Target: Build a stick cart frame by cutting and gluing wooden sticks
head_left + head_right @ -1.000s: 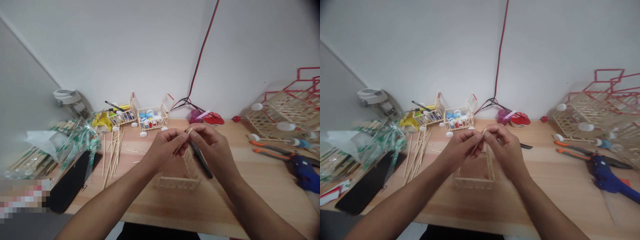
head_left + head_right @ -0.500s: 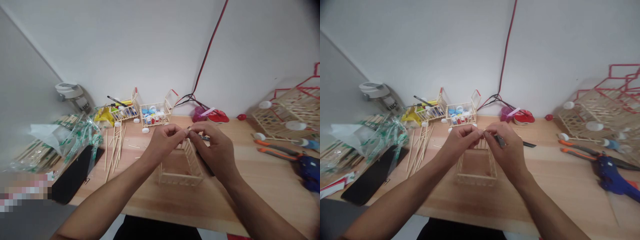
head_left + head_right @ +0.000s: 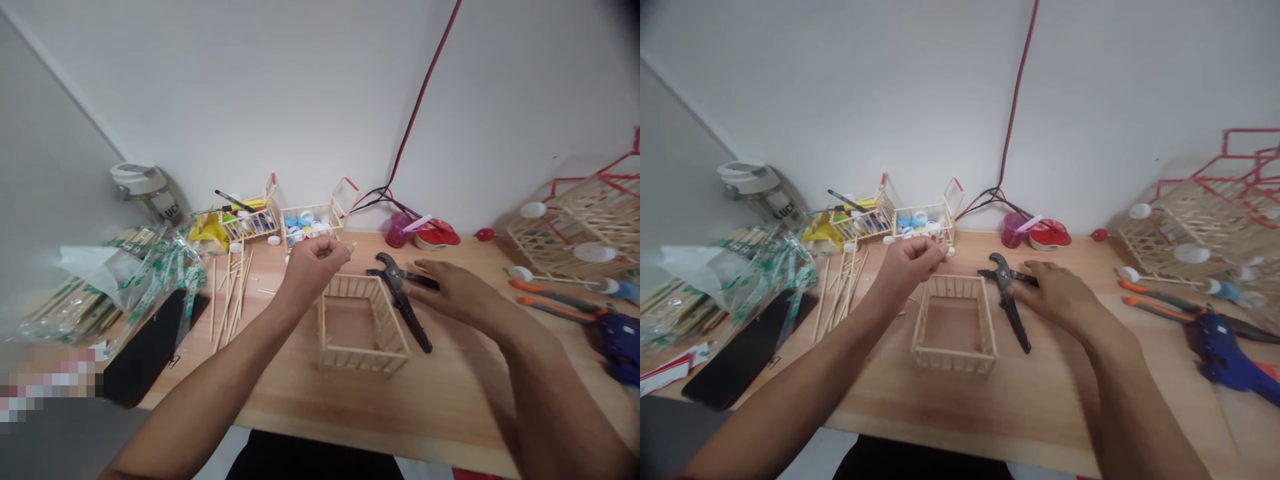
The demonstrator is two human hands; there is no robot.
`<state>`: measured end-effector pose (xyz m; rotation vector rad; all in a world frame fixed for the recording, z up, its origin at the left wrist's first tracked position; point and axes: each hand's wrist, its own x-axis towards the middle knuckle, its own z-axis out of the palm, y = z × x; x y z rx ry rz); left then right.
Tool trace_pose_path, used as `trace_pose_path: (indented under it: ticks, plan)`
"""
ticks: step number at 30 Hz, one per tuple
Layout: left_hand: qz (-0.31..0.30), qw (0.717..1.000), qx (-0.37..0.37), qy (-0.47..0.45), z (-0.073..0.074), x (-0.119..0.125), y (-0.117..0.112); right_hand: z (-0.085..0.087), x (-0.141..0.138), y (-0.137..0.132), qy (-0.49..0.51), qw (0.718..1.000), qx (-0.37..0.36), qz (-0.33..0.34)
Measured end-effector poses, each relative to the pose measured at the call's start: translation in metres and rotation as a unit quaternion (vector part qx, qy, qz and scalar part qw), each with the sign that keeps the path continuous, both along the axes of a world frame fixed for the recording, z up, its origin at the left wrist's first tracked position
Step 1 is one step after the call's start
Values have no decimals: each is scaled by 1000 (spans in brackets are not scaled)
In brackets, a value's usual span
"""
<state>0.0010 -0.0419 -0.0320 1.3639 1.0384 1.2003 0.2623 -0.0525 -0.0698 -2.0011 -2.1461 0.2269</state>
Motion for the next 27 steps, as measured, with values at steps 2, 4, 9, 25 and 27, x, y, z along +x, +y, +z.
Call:
trace_pose_path:
  ticks: [2, 4, 9, 25, 27]
  plan:
    - [12, 1000, 2, 6, 0, -2, 3, -5, -6, -3, -45, 997, -64, 7]
    - [23, 1000, 4, 7, 0, -4, 4, -7, -17, -8, -86, 992, -86, 20]
    - [26, 1000, 12, -13, 0, -6, 6, -2, -38, -14, -132, 984, -118, -13]
    - [-2, 999, -2, -44, 5, -4, -1, 22, -1, -13, 252, 968, 12, 9]
    - [-5, 999, 1, -41, 7, -3, -4, 24, -8, -15, 324, 945, -9, 48]
